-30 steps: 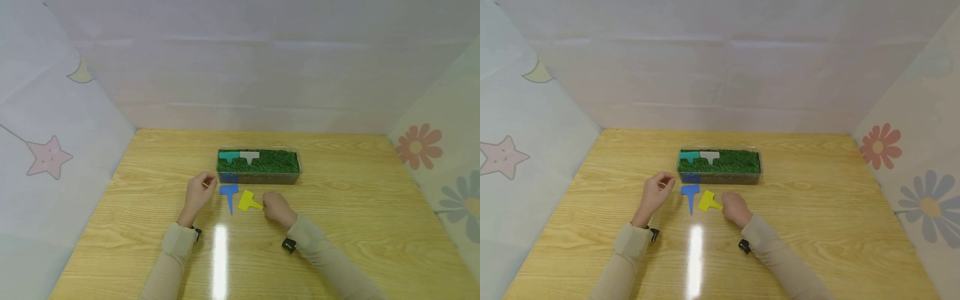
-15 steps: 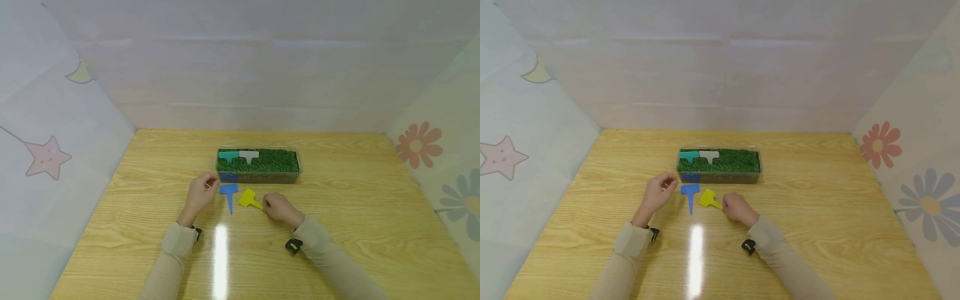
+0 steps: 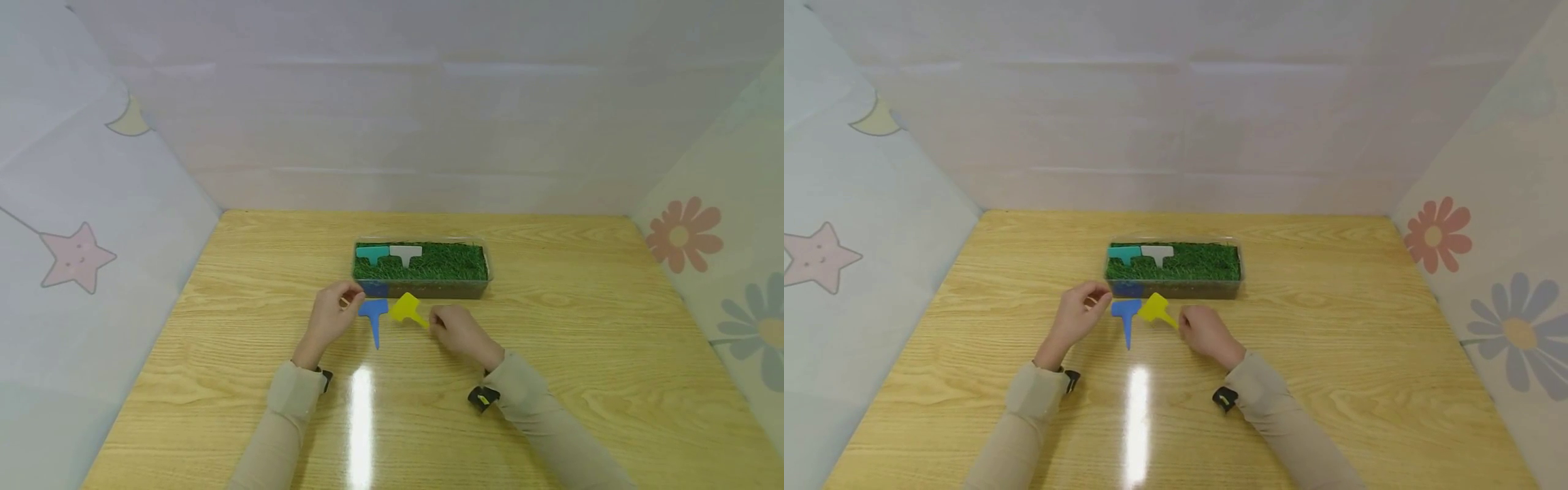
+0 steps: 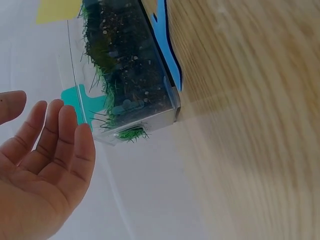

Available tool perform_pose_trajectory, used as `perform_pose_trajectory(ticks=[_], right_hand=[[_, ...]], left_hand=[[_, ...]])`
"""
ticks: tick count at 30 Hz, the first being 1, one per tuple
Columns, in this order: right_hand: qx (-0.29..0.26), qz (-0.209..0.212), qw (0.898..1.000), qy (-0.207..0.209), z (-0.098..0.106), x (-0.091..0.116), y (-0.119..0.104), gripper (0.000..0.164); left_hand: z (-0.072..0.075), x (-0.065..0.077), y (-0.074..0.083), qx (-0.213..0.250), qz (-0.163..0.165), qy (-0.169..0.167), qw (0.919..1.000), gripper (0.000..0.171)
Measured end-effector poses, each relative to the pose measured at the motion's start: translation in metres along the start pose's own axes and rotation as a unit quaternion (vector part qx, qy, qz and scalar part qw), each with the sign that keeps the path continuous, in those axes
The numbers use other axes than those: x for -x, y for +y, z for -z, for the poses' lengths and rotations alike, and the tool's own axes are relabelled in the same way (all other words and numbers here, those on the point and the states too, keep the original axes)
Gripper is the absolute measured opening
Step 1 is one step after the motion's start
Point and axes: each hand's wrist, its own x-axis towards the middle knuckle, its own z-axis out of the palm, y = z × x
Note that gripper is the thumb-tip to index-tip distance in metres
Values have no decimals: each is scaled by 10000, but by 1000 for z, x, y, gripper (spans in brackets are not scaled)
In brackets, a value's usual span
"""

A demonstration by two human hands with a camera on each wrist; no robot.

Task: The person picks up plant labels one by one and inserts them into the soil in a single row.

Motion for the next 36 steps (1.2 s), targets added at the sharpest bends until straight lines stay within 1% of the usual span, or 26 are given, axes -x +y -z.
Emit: perform_pose_trajectory(ticks=[7, 9, 15, 18, 21, 22, 25, 28, 30, 32, 36], right_hand=[[-16, 222, 9989, 401, 3, 1, -3, 12], [13, 307, 9982, 513, 4, 0, -4, 11], [-31, 497, 9943, 942, 5, -1, -9, 10], [-73, 498, 9928, 1087, 5, -2, -10, 10], [-137, 451, 9919, 1177, 6, -3, -12, 10], [-151, 458, 9915, 1210, 6, -3, -13, 9], [-173, 495, 9897, 1330, 5, -4, -13, 10], [-211, 527, 9880, 1434, 4, -4, -15, 10], [-246, 517, 9874, 1477, 4, -4, -16, 11], [-272, 520, 9869, 1505, 4, -4, -16, 10], [-322, 554, 9857, 1556, 4, -4, -16, 10]], left_hand=[[-2, -5, 3, -27, -201, -352, 9992, 14], [-3, -7, 4, -20, -315, -411, 9987, 15], [-6, -13, 8, 139, -785, -442, 9958, 17], [-8, -16, 12, 246, -880, -424, 9949, 19], [-10, -19, 17, 305, -851, -482, 9947, 20], [-10, -21, 18, 285, -861, -506, 9946, 20], [-11, -26, 24, 153, -1023, -552, 9931, 19], [-12, -31, 29, -2, -1343, -571, 9893, 19], [-12, -33, 31, -49, -1480, -624, 9870, 19], [-12, -35, 33, -44, -1529, -739, 9855, 20], [-12, -37, 37, -101, -1470, -1010, 9839, 20]])
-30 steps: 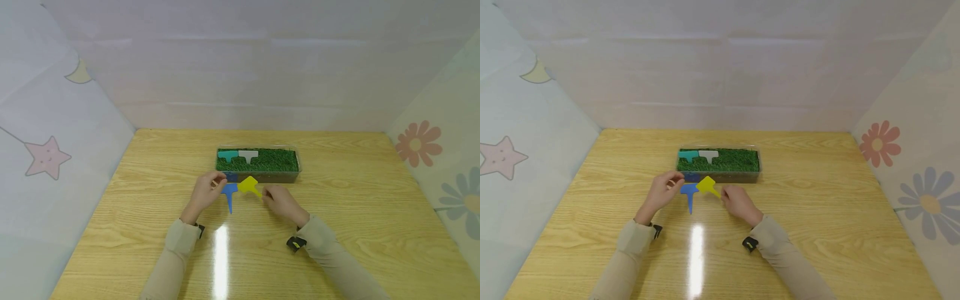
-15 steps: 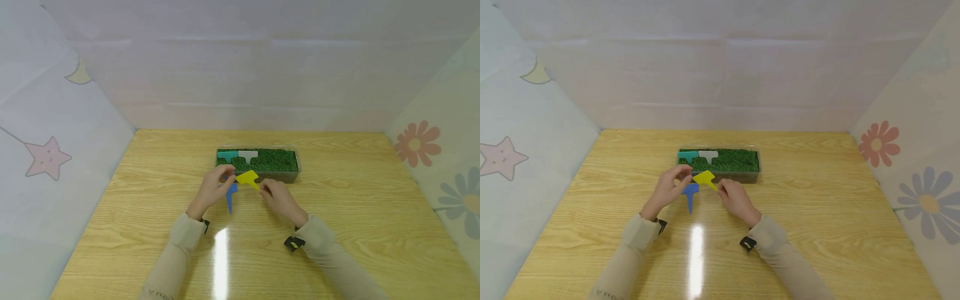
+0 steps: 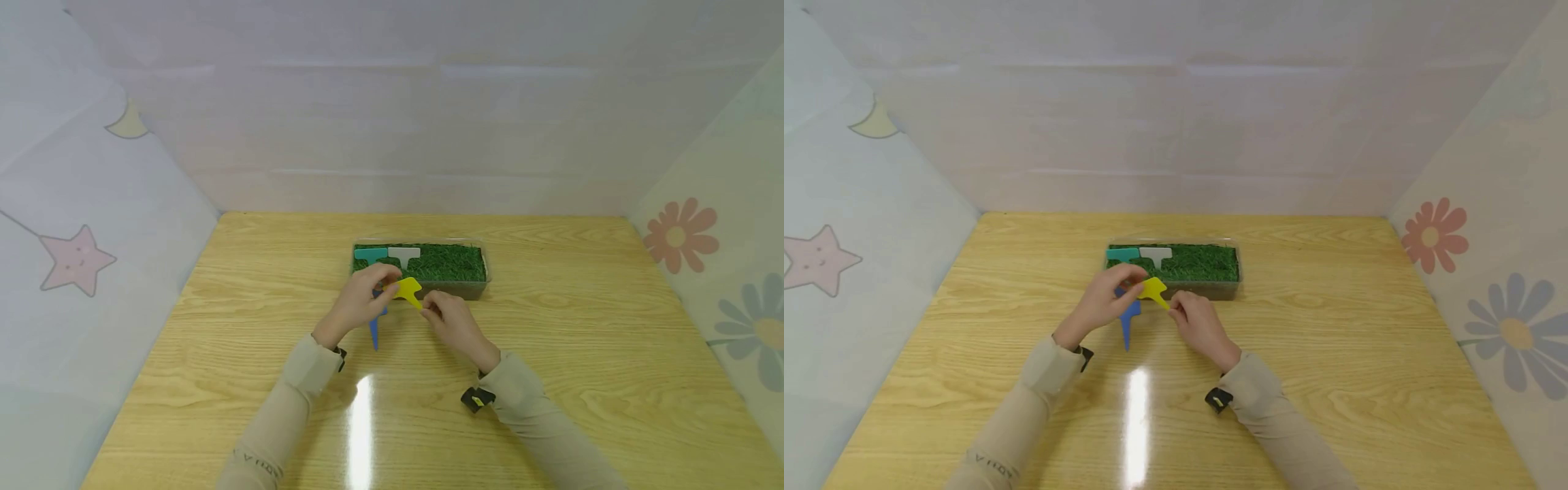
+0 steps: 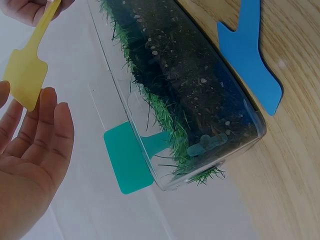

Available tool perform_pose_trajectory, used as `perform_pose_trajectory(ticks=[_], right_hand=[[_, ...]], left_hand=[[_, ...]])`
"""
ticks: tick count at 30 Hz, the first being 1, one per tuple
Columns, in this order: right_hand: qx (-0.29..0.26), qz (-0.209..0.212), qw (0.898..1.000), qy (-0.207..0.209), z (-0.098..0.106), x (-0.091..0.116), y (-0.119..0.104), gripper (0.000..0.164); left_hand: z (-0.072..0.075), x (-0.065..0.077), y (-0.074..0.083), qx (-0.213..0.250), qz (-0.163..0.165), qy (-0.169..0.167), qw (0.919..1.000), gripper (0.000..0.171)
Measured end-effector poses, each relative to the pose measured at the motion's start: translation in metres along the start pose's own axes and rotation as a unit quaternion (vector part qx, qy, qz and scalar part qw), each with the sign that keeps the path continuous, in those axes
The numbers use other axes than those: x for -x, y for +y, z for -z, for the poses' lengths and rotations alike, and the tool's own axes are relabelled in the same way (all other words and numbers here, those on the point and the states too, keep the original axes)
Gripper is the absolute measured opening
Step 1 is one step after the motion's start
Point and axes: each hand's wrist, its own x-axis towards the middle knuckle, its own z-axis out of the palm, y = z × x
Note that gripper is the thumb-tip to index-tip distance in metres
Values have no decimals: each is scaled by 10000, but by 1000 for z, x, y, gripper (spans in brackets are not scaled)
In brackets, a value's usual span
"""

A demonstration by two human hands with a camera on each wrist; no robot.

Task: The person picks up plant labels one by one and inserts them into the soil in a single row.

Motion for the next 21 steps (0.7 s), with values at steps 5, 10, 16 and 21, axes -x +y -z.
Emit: perform_pose_trajectory(ticks=[5, 10, 16, 21], right_hand=[[-20, 91, 9999, 55, -1, 0, 2, 10], [-14, 213, 9997, 101, -3, 1, 5, 11], [-40, 296, 9994, 156, -3, 2, 6, 11], [-77, 295, 9995, 98, -3, 2, 8, 9]], left_hand=[[-2, -2, 2, -132, -48, -234, 9996, 14], [-4, -3, 2, -190, -234, -239, 9993, 7], [-6, -3, 2, -232, -288, -231, 9991, 5], [-5, -5, 4, -269, -313, -357, 9985, 6]])
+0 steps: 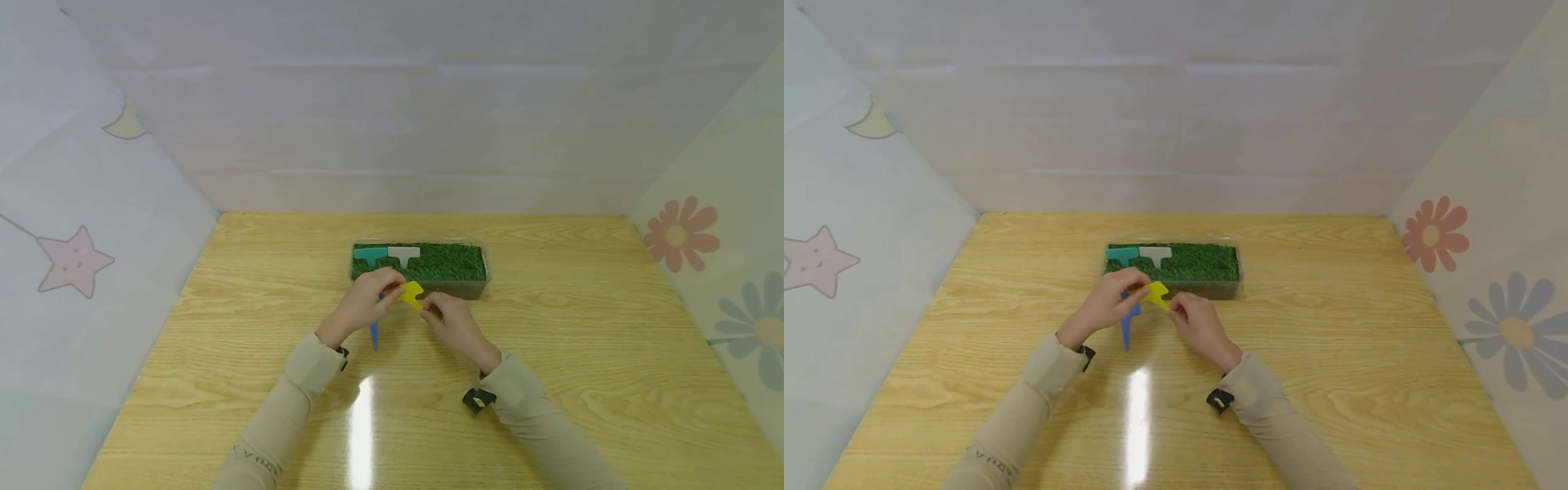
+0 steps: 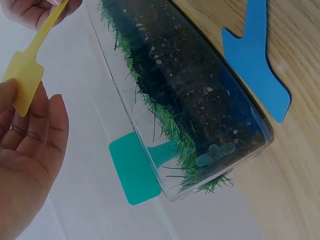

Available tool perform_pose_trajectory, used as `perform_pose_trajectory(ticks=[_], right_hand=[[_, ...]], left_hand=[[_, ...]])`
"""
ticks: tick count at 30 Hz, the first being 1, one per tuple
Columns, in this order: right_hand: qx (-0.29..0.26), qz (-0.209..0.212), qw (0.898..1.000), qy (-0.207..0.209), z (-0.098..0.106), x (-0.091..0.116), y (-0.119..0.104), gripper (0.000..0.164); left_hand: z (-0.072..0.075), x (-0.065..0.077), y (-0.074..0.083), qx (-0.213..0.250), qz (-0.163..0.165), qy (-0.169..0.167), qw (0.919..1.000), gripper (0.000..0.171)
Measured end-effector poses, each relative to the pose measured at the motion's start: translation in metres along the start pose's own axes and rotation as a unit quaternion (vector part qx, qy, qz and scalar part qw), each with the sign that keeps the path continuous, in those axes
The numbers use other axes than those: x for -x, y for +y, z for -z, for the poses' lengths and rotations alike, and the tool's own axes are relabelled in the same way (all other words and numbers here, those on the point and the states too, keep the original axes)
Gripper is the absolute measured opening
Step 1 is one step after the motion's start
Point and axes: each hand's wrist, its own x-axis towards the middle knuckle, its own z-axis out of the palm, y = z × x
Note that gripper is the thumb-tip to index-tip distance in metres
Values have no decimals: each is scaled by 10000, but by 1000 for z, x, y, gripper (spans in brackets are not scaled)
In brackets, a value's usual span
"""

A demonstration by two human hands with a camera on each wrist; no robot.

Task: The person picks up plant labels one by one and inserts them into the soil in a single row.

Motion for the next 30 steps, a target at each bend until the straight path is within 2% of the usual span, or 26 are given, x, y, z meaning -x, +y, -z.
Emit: perform_pose_trajectory(ticks=[4, 7, 14, 22, 30], right_hand=[[-91, -22, 9999, -51, 4, -1, 1, 7], [-137, 27, 9999, -16, 9, -3, 0, 14], [-71, 408, 9991, 26, 24, -12, -6, 24], [126, 702, 9970, -300, 34, -23, -14, 26], [555, 867, 9919, -738, 40, -33, -21, 11]], left_hand=[[1, -2, 2, -285, -67, -123, 9995, 8], [2, -4, 3, -611, -221, -169, 9977, 8], [3, -8, 8, -1221, -552, -268, 9906, 9], [1, -11, 13, -1497, -720, -355, 9855, 33], [-1, -12, 17, -1362, -856, -182, 9868, 36]])
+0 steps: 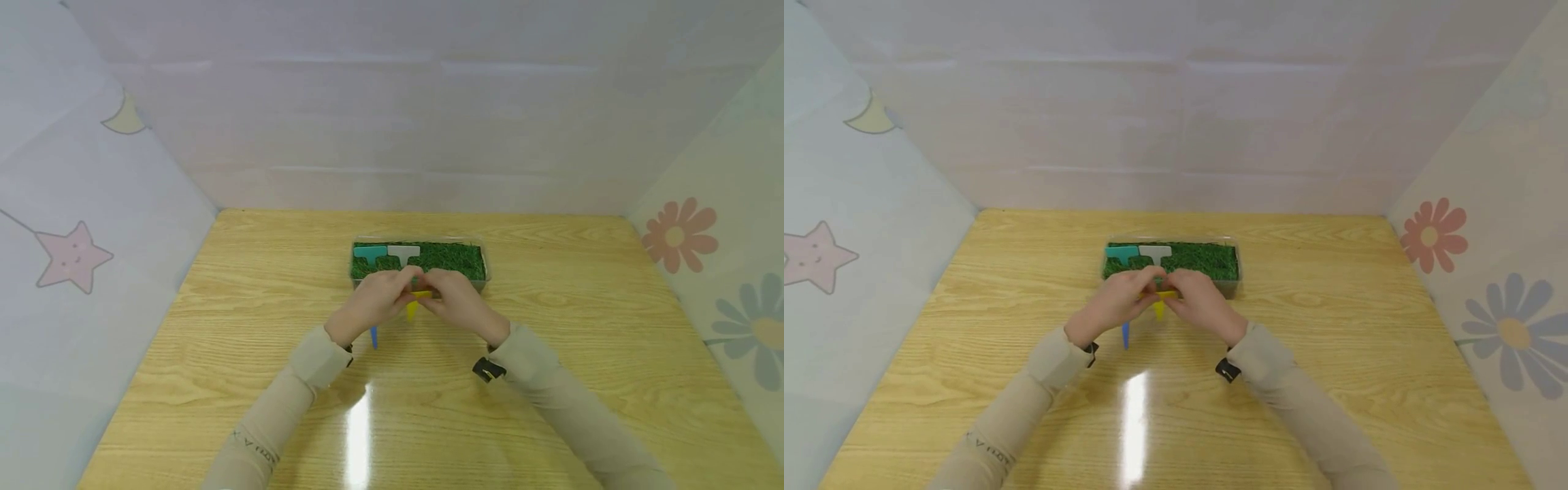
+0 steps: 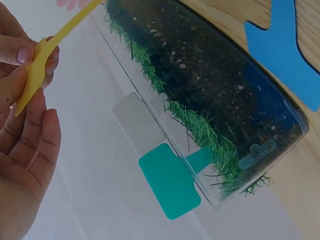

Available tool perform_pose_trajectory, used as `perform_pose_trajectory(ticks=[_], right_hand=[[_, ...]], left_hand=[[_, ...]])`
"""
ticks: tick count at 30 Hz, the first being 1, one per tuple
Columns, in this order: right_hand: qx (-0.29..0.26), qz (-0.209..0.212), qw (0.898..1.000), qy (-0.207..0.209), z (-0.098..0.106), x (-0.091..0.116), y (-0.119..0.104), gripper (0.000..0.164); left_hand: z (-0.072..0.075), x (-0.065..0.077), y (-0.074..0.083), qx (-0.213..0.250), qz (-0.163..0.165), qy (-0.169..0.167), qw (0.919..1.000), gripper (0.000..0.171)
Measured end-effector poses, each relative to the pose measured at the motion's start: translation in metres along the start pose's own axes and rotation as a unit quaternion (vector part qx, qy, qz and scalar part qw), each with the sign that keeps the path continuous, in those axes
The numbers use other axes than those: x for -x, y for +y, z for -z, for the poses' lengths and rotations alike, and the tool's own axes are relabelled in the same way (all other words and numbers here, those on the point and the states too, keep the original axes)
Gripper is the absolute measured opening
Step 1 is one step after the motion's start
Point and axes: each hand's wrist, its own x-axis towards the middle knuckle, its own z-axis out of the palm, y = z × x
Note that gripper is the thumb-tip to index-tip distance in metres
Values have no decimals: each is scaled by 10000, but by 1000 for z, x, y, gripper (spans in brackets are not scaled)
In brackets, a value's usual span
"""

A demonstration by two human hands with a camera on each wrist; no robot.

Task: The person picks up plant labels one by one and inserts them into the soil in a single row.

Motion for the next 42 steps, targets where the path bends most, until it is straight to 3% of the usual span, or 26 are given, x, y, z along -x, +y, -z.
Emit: perform_pose_trajectory(ticks=[6, 11, 18, 23, 26, 28, 33, 37, 42], right_hand=[[-10, 41, 9998, -177, 0, -1, 0, 14], [41, 121, 9998, -144, -2, -1, 2, 8], [80, -168, 9998, 27, 2, 1, 1, 8], [88, -273, 9996, 3, 4, 2, 4, 8], [155, -265, 9995, 2, 4, 2, 8, 8], [159, -298, 9994, 32, 5, 3, 9, 7], [225, -337, 9992, 49, 9, 3, 12, 7], [345, -354, 9988, 52, 12, 2, 15, 8], [367, -291, 9989, 81, 16, 1, 16, 8]], left_hand=[[-1, 0, 1, 136, 126, -27, 9998, 34], [-3, 6, -3, 513, 676, -72, 9964, 39], [-6, 27, -16, 1319, 1344, 597, 9803, 39], [-6, 43, -27, 1238, 2005, 1222, 9641, 27], [-3, 50, -33, 987, 2555, 1557, 9491, 23], [-1, 52, -38, 998, 3032, 1600, 9341, 26], [3, 54, -53, 1666, 4168, 1168, 8859, 43], [0, 54, -65, 2330, 4525, 587, 8588, 55], [-4, 54, -75, 3013, 4635, 88, 8333, 60]])
